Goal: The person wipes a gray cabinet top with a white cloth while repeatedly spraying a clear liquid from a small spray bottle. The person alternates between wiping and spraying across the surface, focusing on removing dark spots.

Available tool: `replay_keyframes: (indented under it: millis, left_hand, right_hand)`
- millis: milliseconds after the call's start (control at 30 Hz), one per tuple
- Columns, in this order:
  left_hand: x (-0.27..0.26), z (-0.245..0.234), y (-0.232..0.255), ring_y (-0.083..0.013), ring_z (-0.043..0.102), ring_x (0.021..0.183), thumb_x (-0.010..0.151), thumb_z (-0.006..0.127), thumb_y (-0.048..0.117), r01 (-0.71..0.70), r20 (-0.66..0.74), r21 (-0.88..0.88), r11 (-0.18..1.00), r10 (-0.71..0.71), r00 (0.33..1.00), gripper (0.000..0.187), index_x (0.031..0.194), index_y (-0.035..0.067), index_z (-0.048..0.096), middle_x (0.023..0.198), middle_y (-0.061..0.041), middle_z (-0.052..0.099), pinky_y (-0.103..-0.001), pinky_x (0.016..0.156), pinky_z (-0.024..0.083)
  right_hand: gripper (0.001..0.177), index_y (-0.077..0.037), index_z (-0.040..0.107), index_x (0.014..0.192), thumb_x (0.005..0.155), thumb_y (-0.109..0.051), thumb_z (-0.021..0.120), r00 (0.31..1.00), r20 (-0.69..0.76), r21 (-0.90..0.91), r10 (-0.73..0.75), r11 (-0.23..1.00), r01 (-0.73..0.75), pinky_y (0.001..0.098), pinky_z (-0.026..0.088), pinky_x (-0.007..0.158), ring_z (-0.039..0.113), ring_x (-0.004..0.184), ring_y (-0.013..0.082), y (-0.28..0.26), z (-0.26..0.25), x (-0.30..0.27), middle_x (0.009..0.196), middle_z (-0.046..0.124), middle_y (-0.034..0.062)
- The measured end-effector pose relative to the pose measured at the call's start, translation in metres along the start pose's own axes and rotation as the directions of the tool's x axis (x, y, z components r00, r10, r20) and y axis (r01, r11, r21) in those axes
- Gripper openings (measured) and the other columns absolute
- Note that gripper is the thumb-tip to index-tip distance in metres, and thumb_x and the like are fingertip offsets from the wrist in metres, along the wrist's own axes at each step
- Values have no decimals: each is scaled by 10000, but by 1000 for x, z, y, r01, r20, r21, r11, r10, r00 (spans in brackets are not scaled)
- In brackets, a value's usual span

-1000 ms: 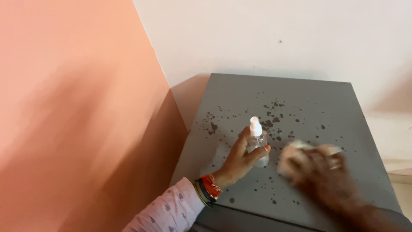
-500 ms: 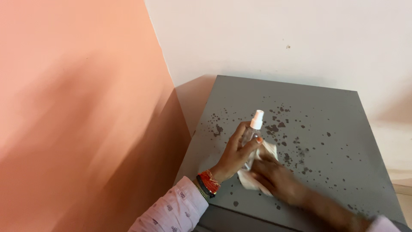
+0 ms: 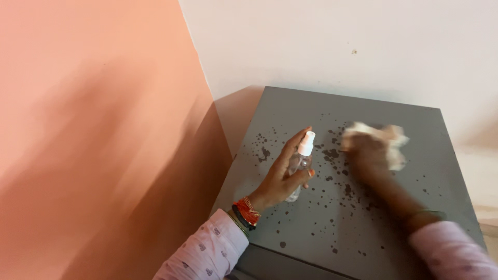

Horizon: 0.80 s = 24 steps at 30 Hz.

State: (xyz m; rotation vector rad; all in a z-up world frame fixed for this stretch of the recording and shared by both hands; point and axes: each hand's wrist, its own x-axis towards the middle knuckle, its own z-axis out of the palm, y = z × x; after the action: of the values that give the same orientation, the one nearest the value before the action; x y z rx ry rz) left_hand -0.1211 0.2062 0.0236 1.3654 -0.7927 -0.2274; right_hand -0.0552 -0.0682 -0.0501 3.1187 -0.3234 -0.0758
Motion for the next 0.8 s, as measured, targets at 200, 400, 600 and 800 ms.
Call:
replay_keyframes:
  millis: [200, 400, 600, 800]
  left_hand:
    - [2, -3, 3, -100, 604, 727, 1000, 607, 158, 56, -47, -13, 998, -57, 997, 852, 1653, 284, 73, 1177, -138, 544, -269, 584, 586]
    - [-1, 4, 4, -105, 607, 840, 1036, 627, 155, -56, 47, 147, 988, 50, 998, 684, 1610, 226, 261, 1479, -151, 480, -250, 686, 594]
    - [6, 9, 3, -103, 600, 700, 961, 708, 136, -115, -66, 611, 783, 196, 978, 662, 1514, 238, 359, 1337, -105, 612, -242, 572, 546]
    - [9, 1, 2, -117, 568, 598, 963, 667, 176, 22, -86, 827, 562, 88, 992, 705, 1557, 265, 298, 1193, -75, 618, -289, 479, 541]
  right_hand:
    - [252, -22, 624, 1090, 959, -236, 600, 779, 186, 551, -599, 720, 422, 375, 591, 855, 673, 926, 257, -79, 7, -101, 1036, 675, 138]
    - [314, -141, 715, 1097, 796, -70, 664, 680, -266, 228, -683, 641, 733, 408, 544, 914, 659, 1002, 260, -8, -21, -159, 1106, 706, 92]
    - [272, -107, 613, 1202, 941, -179, 644, 968, -181, -227, -176, 965, 133, 419, 568, 901, 619, 1068, 263, 74, -13, -26, 1221, 634, 118]
    - [514, -43, 577, 1226, 786, -303, 637, 798, -384, -595, -465, 785, 172, 365, 569, 819, 641, 889, 207, -25, 40, 53, 1041, 656, 119]
